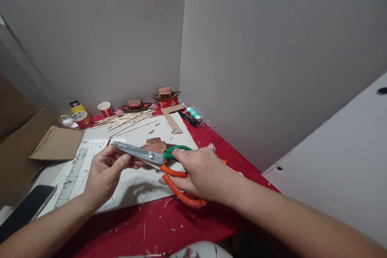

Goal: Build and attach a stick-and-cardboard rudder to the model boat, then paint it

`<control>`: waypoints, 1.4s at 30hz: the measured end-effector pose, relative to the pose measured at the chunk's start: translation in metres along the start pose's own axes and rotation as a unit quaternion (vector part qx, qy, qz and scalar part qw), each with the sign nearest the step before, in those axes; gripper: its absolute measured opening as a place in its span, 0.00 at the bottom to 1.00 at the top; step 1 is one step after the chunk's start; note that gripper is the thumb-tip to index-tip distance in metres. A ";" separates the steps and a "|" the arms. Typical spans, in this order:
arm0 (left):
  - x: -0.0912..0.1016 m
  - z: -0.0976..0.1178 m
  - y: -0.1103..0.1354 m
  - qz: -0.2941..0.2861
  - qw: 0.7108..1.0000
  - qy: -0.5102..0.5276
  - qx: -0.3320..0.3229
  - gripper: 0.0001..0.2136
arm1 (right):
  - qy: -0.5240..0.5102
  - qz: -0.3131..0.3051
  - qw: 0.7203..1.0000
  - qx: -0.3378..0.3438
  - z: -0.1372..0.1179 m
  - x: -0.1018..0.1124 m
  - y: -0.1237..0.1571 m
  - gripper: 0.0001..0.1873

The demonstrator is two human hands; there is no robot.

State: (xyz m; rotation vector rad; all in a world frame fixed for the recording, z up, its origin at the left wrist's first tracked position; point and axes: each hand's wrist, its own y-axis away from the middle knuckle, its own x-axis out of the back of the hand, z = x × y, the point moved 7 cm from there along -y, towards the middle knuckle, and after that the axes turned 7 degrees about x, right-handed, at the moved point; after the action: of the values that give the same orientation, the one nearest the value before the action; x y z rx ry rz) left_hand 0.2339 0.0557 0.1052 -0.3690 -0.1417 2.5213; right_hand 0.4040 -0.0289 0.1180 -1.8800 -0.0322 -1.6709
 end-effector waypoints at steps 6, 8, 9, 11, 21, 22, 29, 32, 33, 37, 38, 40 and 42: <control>-0.002 0.002 0.003 0.004 1.000 -0.007 0.004 0.05 | 0.007 -0.013 1.000 -0.004 -0.002 0.002 -0.002 0.21; -0.003 0.002 0.004 0.003 1.000 -0.011 0.004 0.05 | 0.005 -0.009 1.000 -0.001 -0.002 0.002 -0.002 0.21; -0.003 0.002 0.005 0.003 1.000 -0.014 0.003 0.05 | 0.003 -0.007 1.000 0.001 -0.002 0.002 -0.001 0.21; -0.003 0.000 0.005 0.003 1.000 -0.020 0.004 0.05 | -0.001 0.000 1.000 0.007 -0.002 0.002 0.000 0.22; 0.005 0.017 0.004 0.029 0.999 0.013 -0.023 0.05 | -0.096 0.095 0.991 0.021 -0.002 0.026 0.000 0.17; 0.007 0.022 0.003 0.032 0.999 0.025 -0.022 0.06 | -0.112 0.109 0.988 0.014 -0.001 0.030 0.001 0.16; 0.024 0.051 -0.002 0.042 0.992 0.122 -0.006 0.08 | -0.148 0.071 0.986 -0.015 -0.001 0.020 0.005 0.12; 0.032 0.060 -0.004 0.051 0.990 0.129 -0.012 0.10 | -0.177 0.017 0.982 -0.055 0.000 0.005 0.008 0.10; 0.034 0.063 -0.005 0.057 0.989 0.132 -0.017 0.09 | -0.196 0.010 0.979 -0.063 -0.001 0.002 0.009 0.09; 0.043 0.075 -0.005 0.083 0.986 0.136 -0.040 0.08 | -0.325 0.024 0.942 -0.078 -0.010 -0.005 0.007 0.08; 0.044 0.077 -0.005 0.088 0.986 0.134 -0.043 0.09 | -0.368 0.035 0.926 -0.080 -0.014 -0.006 0.006 0.11; 0.045 0.078 -0.005 0.094 0.986 0.128 -0.042 0.10 | -0.466 0.055 0.879 -0.085 -0.021 -0.011 0.001 0.18; 0.044 0.077 -0.005 0.095 0.987 0.121 -0.038 0.11 | -0.566 0.065 0.816 -0.100 -0.031 -0.019 -0.006 0.21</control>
State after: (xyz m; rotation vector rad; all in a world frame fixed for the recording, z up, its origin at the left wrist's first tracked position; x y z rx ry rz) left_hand 0.1792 0.0827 0.1693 -0.7476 -0.1121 2.6359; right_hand 0.3708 -0.0314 0.1038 -2.6878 -0.2070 -0.2623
